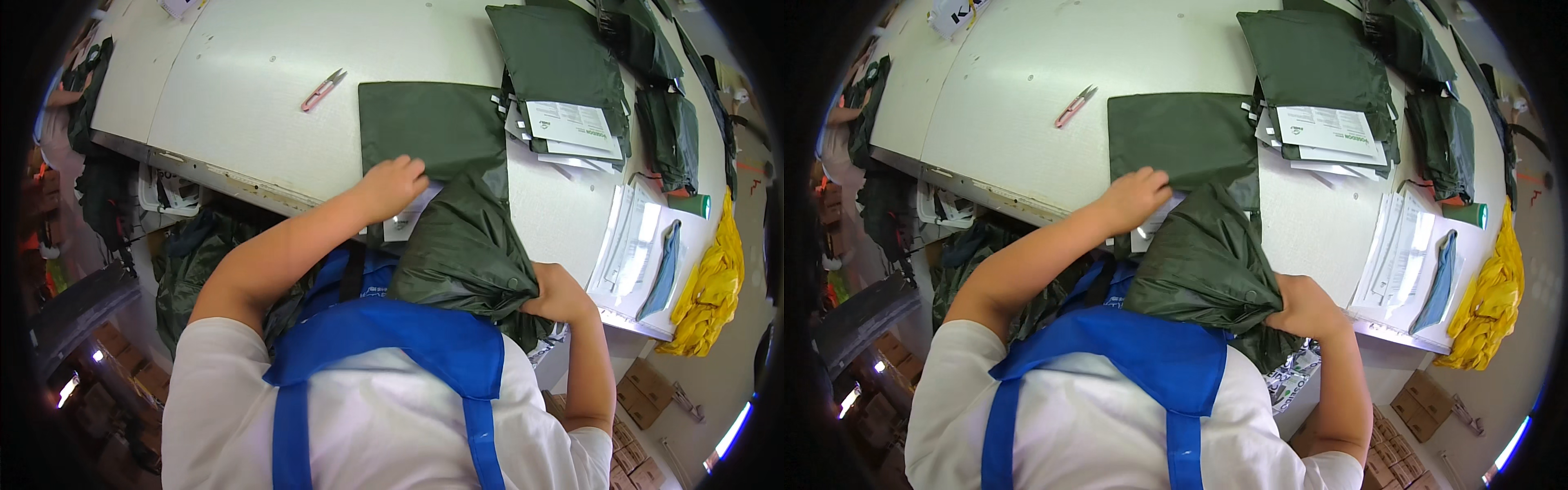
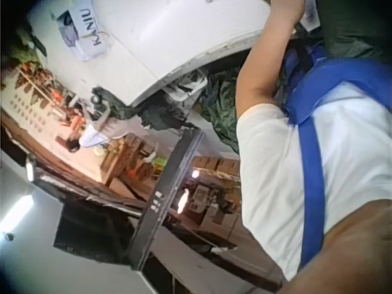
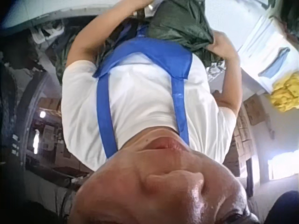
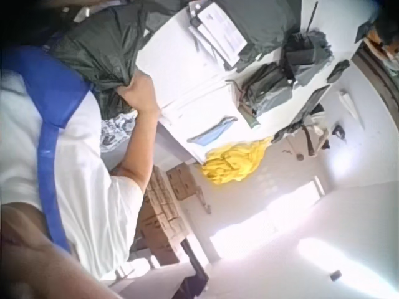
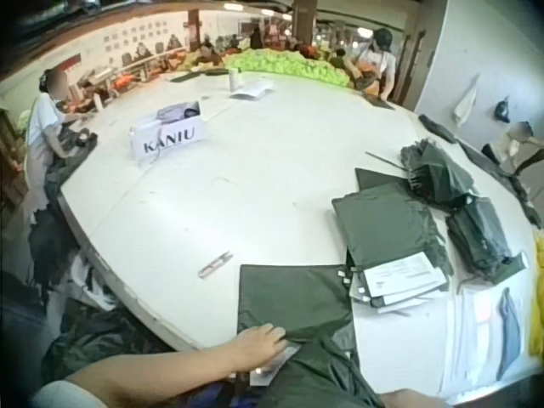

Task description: The person writes on white labels attached to folded green garments using a black pen, then stacks the labeled items and folds a final garment. The person handles garments, labels, and a pen throughout the sequence.

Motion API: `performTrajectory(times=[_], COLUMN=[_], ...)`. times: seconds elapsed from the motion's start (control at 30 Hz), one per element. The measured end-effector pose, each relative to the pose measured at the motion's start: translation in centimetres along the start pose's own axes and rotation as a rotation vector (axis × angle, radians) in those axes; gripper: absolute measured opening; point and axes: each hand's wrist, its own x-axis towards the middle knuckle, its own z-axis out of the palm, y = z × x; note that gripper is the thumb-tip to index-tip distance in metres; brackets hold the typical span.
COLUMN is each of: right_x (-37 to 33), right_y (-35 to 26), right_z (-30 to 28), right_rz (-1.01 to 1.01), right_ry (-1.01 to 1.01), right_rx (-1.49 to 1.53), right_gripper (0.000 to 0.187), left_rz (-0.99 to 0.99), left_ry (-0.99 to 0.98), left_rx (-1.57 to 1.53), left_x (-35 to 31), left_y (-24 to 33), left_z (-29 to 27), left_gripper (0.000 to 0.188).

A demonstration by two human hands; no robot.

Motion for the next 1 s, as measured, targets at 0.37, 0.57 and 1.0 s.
performTrajectory(times=[0.37, 0.57, 1.0], right_x=[3.4, 3.1, 3.8], right_y=[2.2, 3.8, 2.2], right_z=[2.3, 4.9, 5.9], right_rz=[0.102, 0.219, 0.261], right_ry=[0.396, 0.608, 0.659], right_rx=[0.280, 0.368, 0.386], right_gripper=[0.052, 0.065, 0.068], left_rz=[-0.131, -0.251, -0.449], left_ry=[0.098, 0.371, 0.281], left_rx=[-0.154, -0.156, -0.101], left_x=[0.1, -0.1, -2.3], left_y=[0.8, 6.2, 6.2], left_z=[-6.6, -5.0, -6.0], left_gripper=[0.045, 0.023, 0.015])
